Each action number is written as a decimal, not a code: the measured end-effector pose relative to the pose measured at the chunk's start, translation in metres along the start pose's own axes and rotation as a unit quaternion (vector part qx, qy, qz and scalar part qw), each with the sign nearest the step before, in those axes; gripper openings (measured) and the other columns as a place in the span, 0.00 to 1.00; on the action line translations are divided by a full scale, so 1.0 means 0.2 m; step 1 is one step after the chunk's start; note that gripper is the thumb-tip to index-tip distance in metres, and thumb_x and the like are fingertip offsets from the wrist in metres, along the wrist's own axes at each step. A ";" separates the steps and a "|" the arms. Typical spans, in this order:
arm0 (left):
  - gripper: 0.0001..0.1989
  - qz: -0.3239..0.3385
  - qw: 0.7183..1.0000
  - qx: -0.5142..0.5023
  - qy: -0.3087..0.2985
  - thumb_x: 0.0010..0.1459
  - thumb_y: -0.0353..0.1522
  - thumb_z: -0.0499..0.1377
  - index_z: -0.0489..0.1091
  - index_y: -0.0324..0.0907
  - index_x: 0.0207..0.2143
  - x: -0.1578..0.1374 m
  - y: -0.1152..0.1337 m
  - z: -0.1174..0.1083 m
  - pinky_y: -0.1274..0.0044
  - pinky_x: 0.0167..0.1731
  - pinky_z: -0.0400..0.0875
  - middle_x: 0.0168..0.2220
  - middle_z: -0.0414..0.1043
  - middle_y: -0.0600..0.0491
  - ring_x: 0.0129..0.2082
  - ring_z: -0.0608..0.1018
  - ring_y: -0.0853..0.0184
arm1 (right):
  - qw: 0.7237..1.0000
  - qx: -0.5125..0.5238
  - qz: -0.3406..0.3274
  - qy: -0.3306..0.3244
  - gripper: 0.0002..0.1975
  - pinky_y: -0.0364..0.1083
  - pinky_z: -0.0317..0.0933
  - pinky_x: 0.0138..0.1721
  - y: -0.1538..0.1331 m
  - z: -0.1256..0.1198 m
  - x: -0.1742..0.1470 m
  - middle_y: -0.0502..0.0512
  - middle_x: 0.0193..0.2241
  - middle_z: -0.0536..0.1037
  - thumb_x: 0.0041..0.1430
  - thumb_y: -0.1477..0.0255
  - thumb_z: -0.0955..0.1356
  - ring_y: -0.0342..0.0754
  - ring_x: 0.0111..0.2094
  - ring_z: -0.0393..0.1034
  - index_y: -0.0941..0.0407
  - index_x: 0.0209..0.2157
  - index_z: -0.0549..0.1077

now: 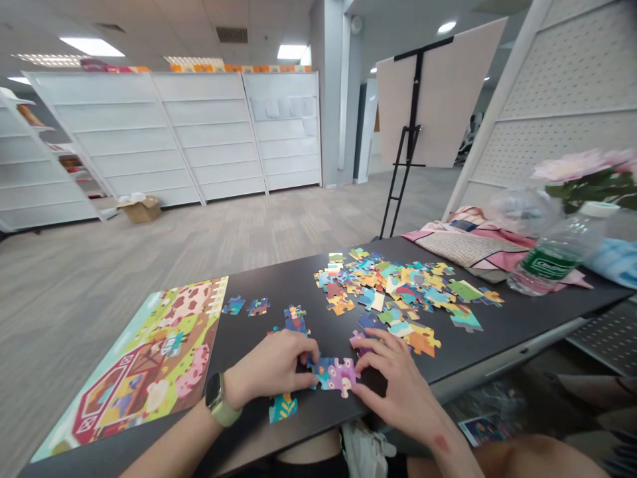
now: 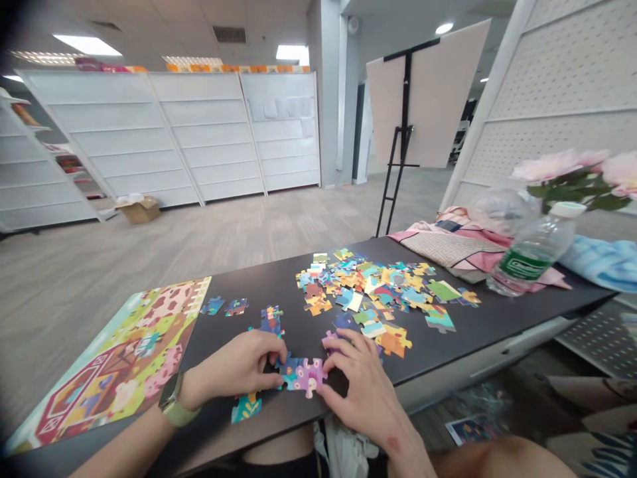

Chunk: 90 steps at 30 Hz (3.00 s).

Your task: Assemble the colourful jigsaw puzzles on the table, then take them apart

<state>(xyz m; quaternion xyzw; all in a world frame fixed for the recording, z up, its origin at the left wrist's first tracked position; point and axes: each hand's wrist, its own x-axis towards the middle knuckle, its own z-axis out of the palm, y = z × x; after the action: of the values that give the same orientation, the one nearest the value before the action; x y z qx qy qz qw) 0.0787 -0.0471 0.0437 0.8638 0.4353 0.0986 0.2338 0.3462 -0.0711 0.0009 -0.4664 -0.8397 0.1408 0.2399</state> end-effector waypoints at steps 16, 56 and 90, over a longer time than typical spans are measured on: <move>0.14 0.065 0.997 0.028 -0.038 0.57 0.41 0.67 0.76 0.48 0.45 0.00 0.00 0.00 0.79 0.25 0.60 0.30 0.76 0.57 0.28 0.77 0.67 | 1.000 -0.018 -0.007 -0.001 0.07 0.65 0.52 0.61 0.02 0.02 0.00 0.49 0.55 0.76 0.59 0.60 0.70 0.60 0.62 0.58 0.46 0.38 0.77; 0.17 0.036 0.988 0.062 0.138 0.58 0.21 0.51 0.74 0.44 0.42 0.02 -0.26 -0.15 0.74 0.44 0.69 0.41 0.72 0.51 0.42 0.75 0.63 | 0.986 0.067 -0.063 -0.137 0.30 0.64 0.53 0.65 -0.10 0.02 0.13 0.57 0.61 0.71 0.54 0.64 0.74 0.61 0.63 0.61 0.49 0.59 0.71; 0.27 0.060 0.998 0.016 0.031 0.52 0.39 0.72 0.72 0.51 0.54 -0.21 -0.30 -0.13 0.64 0.56 0.65 0.58 0.67 0.48 0.54 0.71 0.53 | 0.970 0.037 -0.182 -0.158 0.09 0.49 0.68 0.53 -0.07 0.18 0.61 0.56 0.50 0.78 0.65 0.72 0.68 0.50 0.51 0.72 0.51 0.41 0.82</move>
<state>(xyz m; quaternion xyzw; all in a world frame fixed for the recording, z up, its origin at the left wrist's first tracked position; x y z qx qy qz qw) 0.0000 -0.0418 0.0383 0.8886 0.3912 0.1324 0.1995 0.2623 0.0239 0.0107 -0.2680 -0.9320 0.1976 0.1429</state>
